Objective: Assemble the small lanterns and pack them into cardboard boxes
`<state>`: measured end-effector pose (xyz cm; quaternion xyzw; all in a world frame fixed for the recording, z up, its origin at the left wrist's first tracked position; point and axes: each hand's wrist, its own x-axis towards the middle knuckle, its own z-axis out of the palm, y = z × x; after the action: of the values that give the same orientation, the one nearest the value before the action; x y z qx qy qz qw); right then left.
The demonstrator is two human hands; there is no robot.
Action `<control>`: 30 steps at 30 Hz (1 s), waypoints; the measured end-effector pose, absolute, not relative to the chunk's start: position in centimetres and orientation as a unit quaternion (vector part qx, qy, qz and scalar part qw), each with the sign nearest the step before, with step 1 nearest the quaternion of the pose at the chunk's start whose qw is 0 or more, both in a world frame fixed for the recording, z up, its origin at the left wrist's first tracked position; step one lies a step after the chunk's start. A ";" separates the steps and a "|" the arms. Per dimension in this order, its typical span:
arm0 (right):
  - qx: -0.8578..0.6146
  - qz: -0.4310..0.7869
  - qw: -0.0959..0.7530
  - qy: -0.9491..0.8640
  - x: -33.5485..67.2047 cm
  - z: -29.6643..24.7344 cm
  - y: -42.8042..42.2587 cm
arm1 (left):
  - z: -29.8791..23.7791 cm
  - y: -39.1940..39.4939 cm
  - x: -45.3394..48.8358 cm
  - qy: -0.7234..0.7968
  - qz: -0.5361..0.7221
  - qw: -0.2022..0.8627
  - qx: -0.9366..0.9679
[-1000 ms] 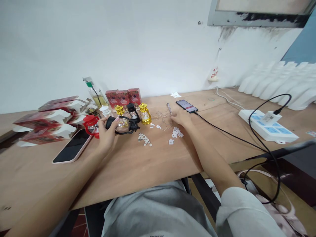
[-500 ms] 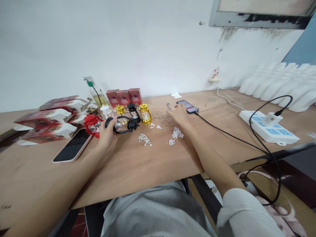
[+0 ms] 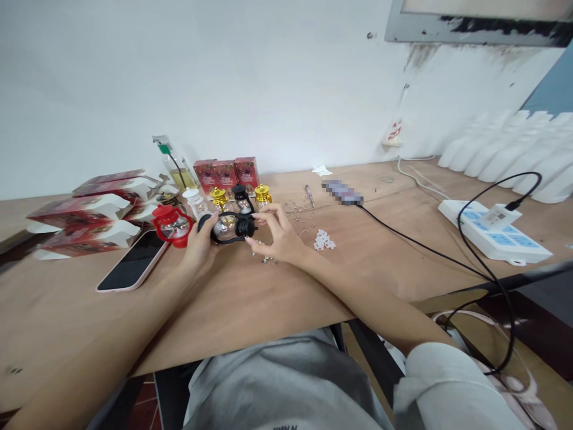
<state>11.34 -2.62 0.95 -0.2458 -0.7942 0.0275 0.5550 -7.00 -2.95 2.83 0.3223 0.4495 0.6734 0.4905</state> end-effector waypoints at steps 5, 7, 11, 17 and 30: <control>-0.222 0.005 0.561 -0.798 11.3 0.7 -2.4 | 3.2 -3.8 -6.3 0.454 0.652 0.517 0.318; -0.219 0.006 0.565 -0.796 11.3 0.5 -2.3 | 3.3 -3.9 -6.2 0.453 0.652 0.519 0.317; -0.220 -0.009 0.563 -0.796 11.2 0.3 -2.3 | 3.4 -4.0 -6.2 0.453 0.648 0.524 0.318; -0.222 -0.007 0.564 -0.795 11.1 0.0 -2.1 | 3.1 -3.8 -6.3 0.457 0.654 0.510 0.322; -0.246 0.031 0.552 -0.796 11.0 -0.2 -1.9 | 3.0 -3.8 -6.4 0.453 0.649 0.518 0.324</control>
<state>11.02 -1.93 -0.25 -0.2461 -0.7961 0.0312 0.5520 -6.39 -3.77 3.02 0.3245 0.4532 0.6486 0.5183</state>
